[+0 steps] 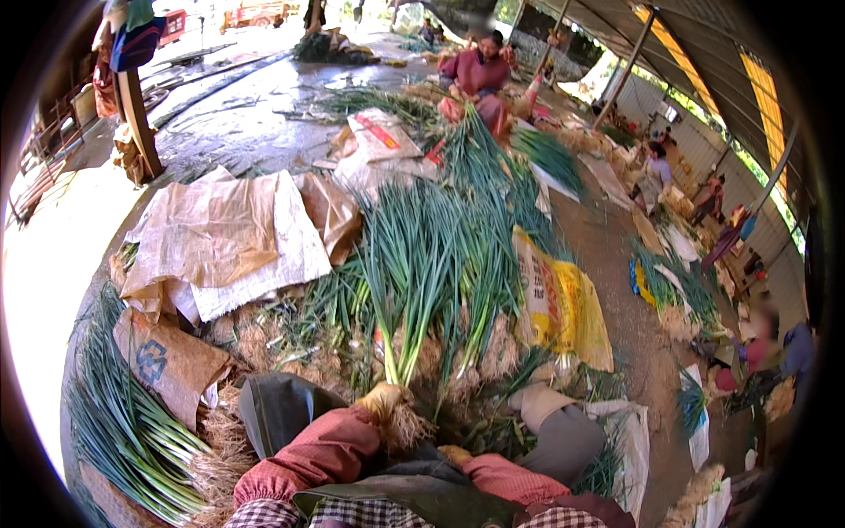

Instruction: The person cleans green onions by hand, peeling away the outer layers and dirt from the stalks and roots before organizing them into bundles.

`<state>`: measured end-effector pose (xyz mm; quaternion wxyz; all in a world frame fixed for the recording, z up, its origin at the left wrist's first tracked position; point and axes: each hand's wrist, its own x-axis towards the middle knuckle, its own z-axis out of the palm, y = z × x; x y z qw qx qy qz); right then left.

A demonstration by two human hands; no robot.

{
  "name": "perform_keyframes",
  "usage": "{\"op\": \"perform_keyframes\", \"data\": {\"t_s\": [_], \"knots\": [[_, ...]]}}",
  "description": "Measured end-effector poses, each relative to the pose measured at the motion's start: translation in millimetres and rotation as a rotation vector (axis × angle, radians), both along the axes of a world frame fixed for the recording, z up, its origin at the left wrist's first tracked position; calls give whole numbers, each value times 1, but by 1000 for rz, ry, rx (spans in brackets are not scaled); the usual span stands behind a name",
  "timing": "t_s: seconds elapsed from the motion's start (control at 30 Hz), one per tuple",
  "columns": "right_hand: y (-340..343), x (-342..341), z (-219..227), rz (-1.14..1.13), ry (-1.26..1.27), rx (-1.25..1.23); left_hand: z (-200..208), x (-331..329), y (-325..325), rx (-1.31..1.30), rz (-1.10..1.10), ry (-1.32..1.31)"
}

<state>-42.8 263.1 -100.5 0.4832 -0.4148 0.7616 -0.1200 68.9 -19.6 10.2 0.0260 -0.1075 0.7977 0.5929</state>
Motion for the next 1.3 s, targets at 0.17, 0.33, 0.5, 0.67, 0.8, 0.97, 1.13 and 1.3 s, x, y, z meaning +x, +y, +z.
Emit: {"op": "perform_keyframes", "data": {"t_s": [0.17,0.33,0.5,0.67,0.8,0.97,1.13,1.3], "knots": [[-56,24,80,-68,14,250,4,10,-20,695,451,-260],[-59,-5,91,-359,266,-146,44,-5,-1,1019,577,-347],[-126,-56,130,-677,492,-334,59,-12,-1,1109,587,-397],[-163,-105,115,-611,736,-51,59,-16,6,1086,656,-430],[-181,-119,118,-766,291,-137,45,-21,5,1044,678,-259],[-193,-53,158,-909,-548,-334,34,-25,13,1125,683,-154],[-188,-26,147,-491,302,-549,26,-25,28,746,554,-191],[-199,3,210,-407,62,-823,5,-14,-1,940,767,-218]]}}
